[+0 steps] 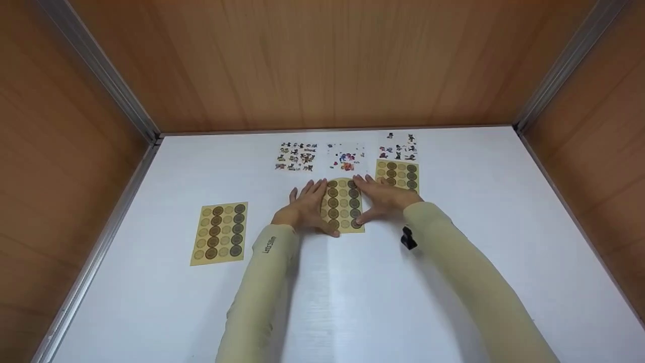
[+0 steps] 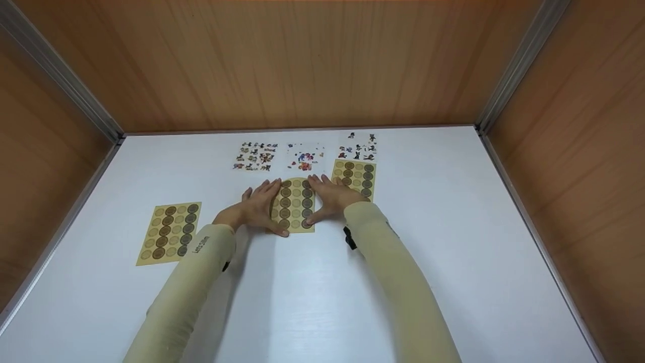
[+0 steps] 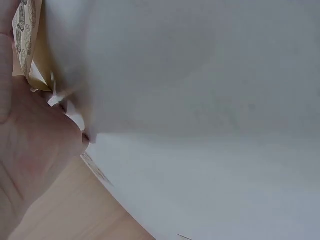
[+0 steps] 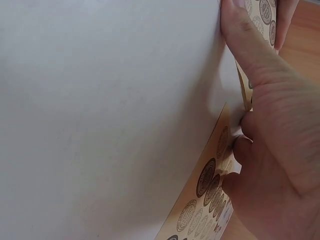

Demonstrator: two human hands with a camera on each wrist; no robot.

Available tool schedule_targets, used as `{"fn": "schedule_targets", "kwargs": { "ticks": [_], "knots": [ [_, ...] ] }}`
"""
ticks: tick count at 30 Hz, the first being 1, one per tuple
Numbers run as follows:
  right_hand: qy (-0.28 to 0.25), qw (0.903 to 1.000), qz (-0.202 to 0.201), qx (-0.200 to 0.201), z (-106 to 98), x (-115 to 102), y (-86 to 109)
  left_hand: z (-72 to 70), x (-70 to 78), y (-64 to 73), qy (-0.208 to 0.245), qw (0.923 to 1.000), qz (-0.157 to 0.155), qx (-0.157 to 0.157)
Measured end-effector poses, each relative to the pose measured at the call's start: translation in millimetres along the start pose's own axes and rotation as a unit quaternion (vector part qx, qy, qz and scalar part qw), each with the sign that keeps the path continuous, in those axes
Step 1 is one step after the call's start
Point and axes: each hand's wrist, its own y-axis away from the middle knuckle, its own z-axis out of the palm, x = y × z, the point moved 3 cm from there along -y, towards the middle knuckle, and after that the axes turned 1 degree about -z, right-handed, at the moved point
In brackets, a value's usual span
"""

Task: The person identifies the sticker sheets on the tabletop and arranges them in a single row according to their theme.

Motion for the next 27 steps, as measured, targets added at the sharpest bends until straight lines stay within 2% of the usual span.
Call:
{"fn": "schedule_targets", "kwargs": {
  "ticks": [4, 11, 14, 19, 21, 23, 25, 27],
  "knots": [
    [-0.002, 0.9999, 0.010, 0.008, 0.0, 2.8, -0.1, -1.1, 2.9, 1.3, 0.020, 0.9998, 0.005, 0.003],
    [-0.027, 0.9992, -0.023, 0.018, 3.8, 3.3, -4.0, 2.1, 2.0, 1.5, 0.049, 0.9988, 0.002, 0.001],
    [-0.039, 0.9987, -0.023, 0.021, 4.0, 4.4, -4.1, 2.3, 3.9, 1.9, 0.059, 0.9982, 0.014, 0.004],
    [-0.054, 0.9978, -0.026, 0.028, 3.9, 6.4, -3.9, 1.7, 6.7, 2.7, 0.103, 0.9939, 0.033, 0.022],
    [-0.057, 0.9975, -0.029, 0.029, 4.3, 6.6, -3.4, 2.5, 6.7, 2.8, 0.134, 0.9901, 0.037, 0.025],
    [-0.060, 0.9975, -0.028, 0.026, 4.9, 6.9, -3.2, 3.2, 6.8, 2.6, 0.177, 0.9830, 0.040, 0.025],
    [-0.062, 0.9974, -0.026, 0.025, 5.1, 6.8, -2.8, 2.4, 7.9, 3.0, 0.223, 0.9734, 0.043, 0.028],
    [-0.062, 0.9974, -0.027, 0.024, 5.7, 6.8, -2.9, 0.9, 8.9, 3.0, 0.276, 0.9597, 0.043, 0.034]
  ]
}}
